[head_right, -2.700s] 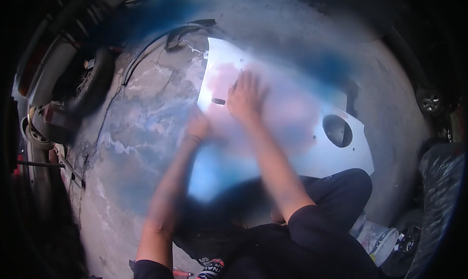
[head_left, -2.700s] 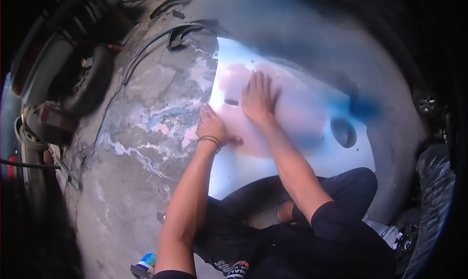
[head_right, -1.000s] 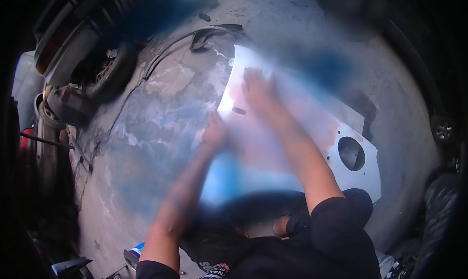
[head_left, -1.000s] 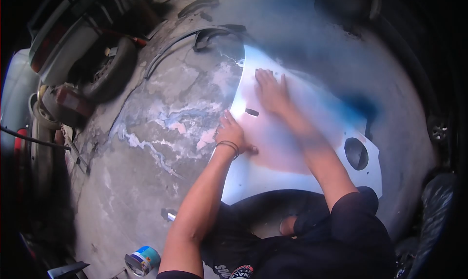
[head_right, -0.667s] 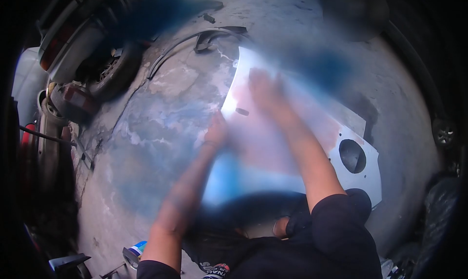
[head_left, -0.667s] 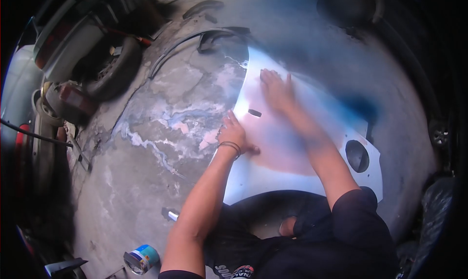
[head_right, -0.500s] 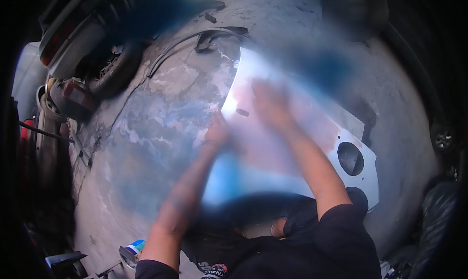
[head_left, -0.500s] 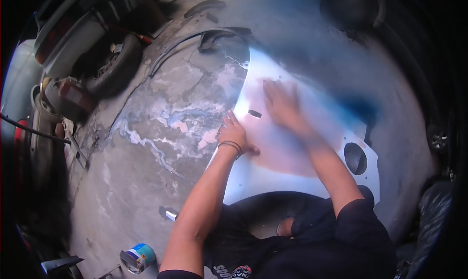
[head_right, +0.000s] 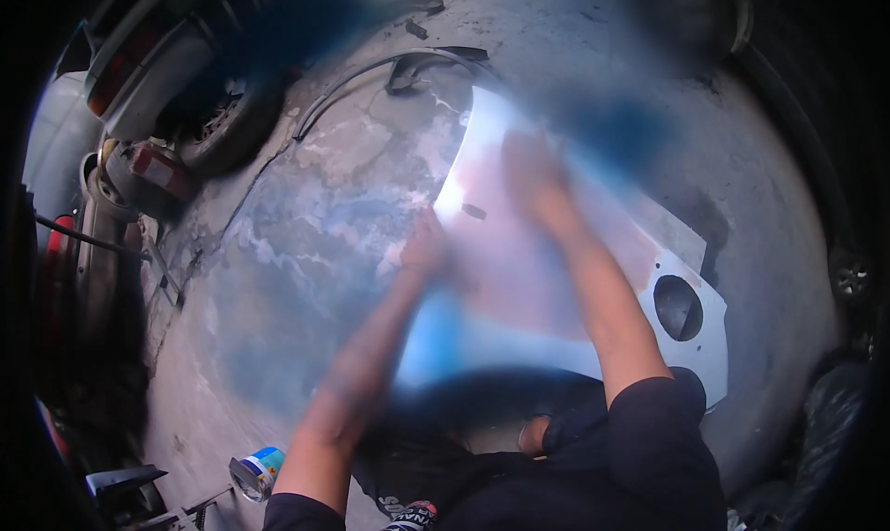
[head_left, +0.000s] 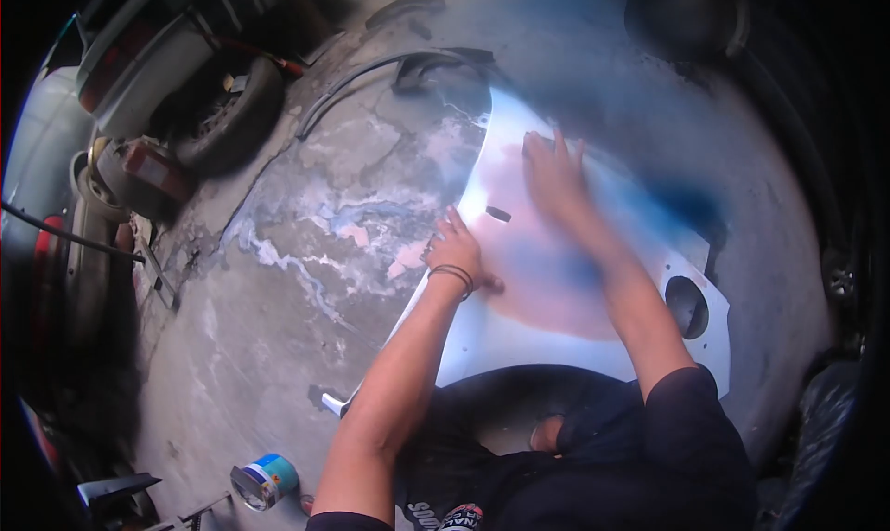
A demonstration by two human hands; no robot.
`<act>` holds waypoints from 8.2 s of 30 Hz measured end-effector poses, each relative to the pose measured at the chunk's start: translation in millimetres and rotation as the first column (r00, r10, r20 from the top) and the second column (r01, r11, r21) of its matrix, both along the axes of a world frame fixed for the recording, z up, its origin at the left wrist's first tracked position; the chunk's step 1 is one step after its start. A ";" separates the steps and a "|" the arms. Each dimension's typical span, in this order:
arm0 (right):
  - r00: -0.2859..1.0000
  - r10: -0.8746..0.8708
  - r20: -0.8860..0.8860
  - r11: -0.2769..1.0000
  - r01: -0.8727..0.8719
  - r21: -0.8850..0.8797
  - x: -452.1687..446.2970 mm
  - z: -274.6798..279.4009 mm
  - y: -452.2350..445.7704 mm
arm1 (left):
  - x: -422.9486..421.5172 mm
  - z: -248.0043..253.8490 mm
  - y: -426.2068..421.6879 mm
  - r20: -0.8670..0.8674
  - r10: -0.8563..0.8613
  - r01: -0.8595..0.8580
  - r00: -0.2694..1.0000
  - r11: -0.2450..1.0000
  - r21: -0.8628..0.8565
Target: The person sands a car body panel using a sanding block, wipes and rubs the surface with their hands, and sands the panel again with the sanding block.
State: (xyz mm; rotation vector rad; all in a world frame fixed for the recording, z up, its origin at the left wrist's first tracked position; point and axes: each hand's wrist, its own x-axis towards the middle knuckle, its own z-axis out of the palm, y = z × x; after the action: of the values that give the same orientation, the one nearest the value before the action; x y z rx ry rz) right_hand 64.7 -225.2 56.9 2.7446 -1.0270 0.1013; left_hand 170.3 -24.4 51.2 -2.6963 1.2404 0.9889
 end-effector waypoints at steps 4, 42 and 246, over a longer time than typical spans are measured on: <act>0.999 -0.048 0.010 0.958 0.043 0.284 55.7 -14.9 29.2 | -2.4 -4.7 -3.5 -0.002 0.001 -0.001 1.000 1.000 -0.006; 0.984 0.058 0.166 0.951 -0.105 0.292 16.2 -18.6 10.3 | -0.5 3.1 3.9 -0.062 0.000 -0.002 0.998 0.999 -0.034; 0.934 -0.228 0.277 0.974 0.219 0.061 -239.6 -15.0 44.8 | 1.7 -12.6 5.4 0.049 -0.203 0.207 0.978 0.974 -0.094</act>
State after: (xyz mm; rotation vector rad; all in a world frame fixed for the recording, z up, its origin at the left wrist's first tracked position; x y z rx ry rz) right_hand -174.8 -180.4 41.9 2.6668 -1.4176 0.4569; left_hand 172.0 -19.0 38.6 -2.5739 1.5610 0.8681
